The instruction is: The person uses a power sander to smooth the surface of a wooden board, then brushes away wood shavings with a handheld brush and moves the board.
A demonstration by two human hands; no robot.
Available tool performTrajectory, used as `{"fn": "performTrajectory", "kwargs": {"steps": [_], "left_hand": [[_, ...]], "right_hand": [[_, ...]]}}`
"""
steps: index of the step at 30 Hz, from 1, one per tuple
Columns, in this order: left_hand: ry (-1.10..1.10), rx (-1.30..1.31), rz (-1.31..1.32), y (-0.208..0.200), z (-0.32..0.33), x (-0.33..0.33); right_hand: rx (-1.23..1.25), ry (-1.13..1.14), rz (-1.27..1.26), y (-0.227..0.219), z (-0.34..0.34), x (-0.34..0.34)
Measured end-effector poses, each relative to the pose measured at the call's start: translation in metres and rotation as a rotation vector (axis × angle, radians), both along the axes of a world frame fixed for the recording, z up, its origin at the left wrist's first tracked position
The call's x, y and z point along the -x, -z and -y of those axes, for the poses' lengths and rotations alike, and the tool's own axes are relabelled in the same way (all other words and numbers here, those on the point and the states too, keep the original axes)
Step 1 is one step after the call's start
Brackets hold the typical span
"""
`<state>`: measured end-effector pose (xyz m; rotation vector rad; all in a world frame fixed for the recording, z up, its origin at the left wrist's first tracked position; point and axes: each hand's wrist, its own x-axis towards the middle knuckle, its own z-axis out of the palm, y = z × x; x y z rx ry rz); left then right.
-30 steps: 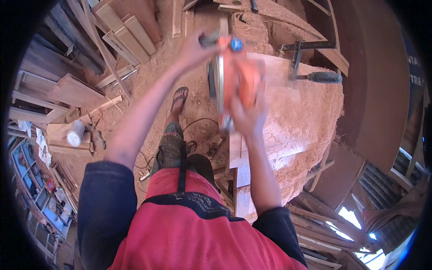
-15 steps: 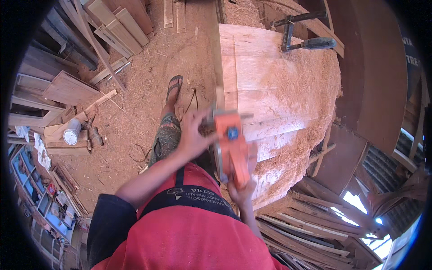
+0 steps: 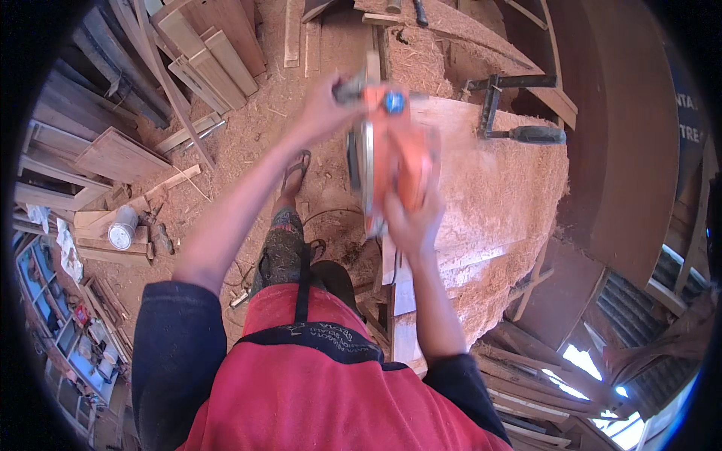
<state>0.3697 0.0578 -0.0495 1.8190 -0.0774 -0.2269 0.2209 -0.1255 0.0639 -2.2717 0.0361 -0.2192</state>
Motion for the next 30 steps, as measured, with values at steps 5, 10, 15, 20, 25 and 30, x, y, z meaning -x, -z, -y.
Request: {"fn": "performTrajectory", "kwargs": {"steps": [5, 10, 15, 20, 25, 30], "left_hand": [[-0.072, 0.056, 0.099, 0.013, -0.027, -0.088], [-0.023, 0.082, 0.016, -0.012, 0.002, 0.031], [-0.004, -0.123, 0.004, -0.03, 0.03, 0.247], [0.022, -0.029, -0.105, -0.05, 0.038, 0.305], [-0.007, -0.083, 0.006, -0.04, 0.024, 0.219], [-0.048, -0.001, -0.02, -0.011, 0.007, 0.073]], "right_hand": [[0.02, 0.005, -0.035, -0.003, -0.025, -0.084], [0.029, 0.067, -0.067, -0.005, -0.002, 0.029], [0.132, 0.115, -0.318, -0.024, 0.029, 0.25], [0.002, 0.209, -0.428, -0.027, 0.037, 0.318], [-0.033, 0.174, -0.409, -0.021, 0.024, 0.226], [-0.094, 0.098, -0.239, -0.017, 0.001, 0.068]]}}
